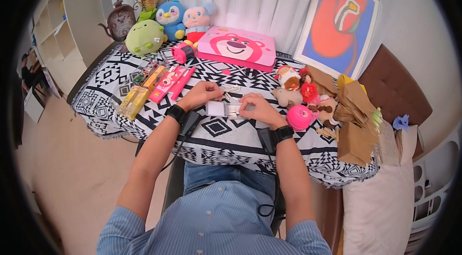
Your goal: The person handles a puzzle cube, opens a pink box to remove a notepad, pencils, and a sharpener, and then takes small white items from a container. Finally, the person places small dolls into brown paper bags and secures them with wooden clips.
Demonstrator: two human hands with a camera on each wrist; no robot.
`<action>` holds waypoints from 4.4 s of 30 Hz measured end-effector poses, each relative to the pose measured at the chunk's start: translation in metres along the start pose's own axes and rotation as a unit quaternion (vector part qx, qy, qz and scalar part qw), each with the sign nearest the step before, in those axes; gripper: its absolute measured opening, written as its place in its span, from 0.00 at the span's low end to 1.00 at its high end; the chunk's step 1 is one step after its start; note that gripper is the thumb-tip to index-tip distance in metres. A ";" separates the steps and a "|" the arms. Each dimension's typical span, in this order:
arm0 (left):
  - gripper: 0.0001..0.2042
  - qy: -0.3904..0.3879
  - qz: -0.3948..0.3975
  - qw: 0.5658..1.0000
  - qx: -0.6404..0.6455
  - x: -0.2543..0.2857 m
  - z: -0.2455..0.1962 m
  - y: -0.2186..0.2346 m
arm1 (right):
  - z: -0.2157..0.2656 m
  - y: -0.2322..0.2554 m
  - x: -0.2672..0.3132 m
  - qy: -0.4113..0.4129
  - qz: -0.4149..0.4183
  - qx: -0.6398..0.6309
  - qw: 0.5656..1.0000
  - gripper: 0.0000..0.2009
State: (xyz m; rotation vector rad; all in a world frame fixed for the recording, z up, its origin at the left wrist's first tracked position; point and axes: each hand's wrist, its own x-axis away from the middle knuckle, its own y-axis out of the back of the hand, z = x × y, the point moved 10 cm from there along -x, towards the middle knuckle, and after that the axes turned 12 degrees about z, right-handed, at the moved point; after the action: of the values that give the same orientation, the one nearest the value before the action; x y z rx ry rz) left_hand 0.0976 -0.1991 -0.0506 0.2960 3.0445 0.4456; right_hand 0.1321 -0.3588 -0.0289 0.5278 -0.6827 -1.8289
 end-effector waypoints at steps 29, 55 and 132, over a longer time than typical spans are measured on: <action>0.10 0.001 -0.024 0.999 0.022 -0.003 0.007 0.006 | -0.017 0.001 -0.003 -0.054 0.001 -0.134 0.990 0.08; 0.05 -0.052 -0.026 0.998 -0.002 -0.008 0.008 0.008 | -0.019 0.001 -0.004 -0.047 -0.023 -0.081 0.995 0.13; 0.04 -0.045 -0.023 0.999 0.013 -0.008 0.014 0.009 | 0.000 -0.004 -0.006 -0.034 0.039 -0.039 0.998 0.06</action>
State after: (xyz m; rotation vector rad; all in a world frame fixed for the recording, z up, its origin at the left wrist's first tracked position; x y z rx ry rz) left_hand 0.1086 -0.1885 -0.0609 0.2410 2.9638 0.3801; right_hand 0.1320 -0.3519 -0.0314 0.3839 -0.6656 -1.7981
